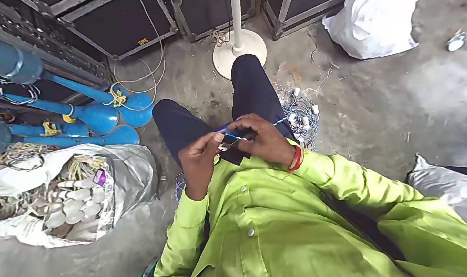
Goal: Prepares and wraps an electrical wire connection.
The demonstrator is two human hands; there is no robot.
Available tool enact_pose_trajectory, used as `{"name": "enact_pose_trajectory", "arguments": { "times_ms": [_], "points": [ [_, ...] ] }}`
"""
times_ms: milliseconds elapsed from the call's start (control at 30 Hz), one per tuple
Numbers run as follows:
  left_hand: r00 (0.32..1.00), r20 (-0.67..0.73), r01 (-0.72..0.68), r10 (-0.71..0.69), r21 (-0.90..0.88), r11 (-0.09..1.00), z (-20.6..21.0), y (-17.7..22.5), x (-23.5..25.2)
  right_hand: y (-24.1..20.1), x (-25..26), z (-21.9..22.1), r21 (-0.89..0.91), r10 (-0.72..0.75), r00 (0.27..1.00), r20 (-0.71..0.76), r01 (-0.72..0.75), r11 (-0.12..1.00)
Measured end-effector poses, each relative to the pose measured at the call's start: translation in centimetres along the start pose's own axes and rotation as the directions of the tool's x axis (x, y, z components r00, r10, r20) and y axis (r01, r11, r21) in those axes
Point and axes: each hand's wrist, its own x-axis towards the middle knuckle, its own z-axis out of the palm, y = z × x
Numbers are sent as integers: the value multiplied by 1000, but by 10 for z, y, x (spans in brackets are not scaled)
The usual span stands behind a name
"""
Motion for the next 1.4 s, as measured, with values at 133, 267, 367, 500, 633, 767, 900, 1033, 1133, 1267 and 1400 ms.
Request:
{"name": "enact_pose_trajectory", "arguments": {
  "times_ms": [133,267,367,500,633,767,900,1033,1133,1267,1400],
  "points": [
    [990,48,138,-134,-94,986,1,1,0,-12,-6,-2,182,40,998,42,-47,982],
    [977,70,209,-203,-86,974,2,-2,0,-21,-8,-9,21,-32,977,210,29,999],
    [989,46,137,-138,33,990,3,-3,-2,-18,-10,-14,-235,-271,934,233,324,916],
    [995,54,76,-81,96,993,5,-6,-3,-6,-3,-15,-383,-654,729,202,673,632],
    [987,124,108,-104,-25,994,8,-10,-7,-1,-1,-16,-356,-725,670,159,724,591],
    [953,295,139,-70,-219,966,8,-14,-7,-6,-1,-13,121,-219,962,-163,239,963],
    [934,355,-9,34,-70,997,6,-9,-7,1,3,-17,67,-109,991,-82,115,991],
    [953,303,-2,-10,40,999,10,-10,-10,9,10,-32,-344,-598,782,177,618,707],
    [952,305,-11,-16,86,996,14,-10,-13,8,15,-42,-420,-707,642,296,752,508],
    [931,341,-183,130,127,975,22,-5,-12,6,9,-33,-331,-537,841,57,524,785],
    [922,339,-259,188,175,950,16,-5,-11,6,11,-19,-92,-164,987,0,163,982]
  ]
}}
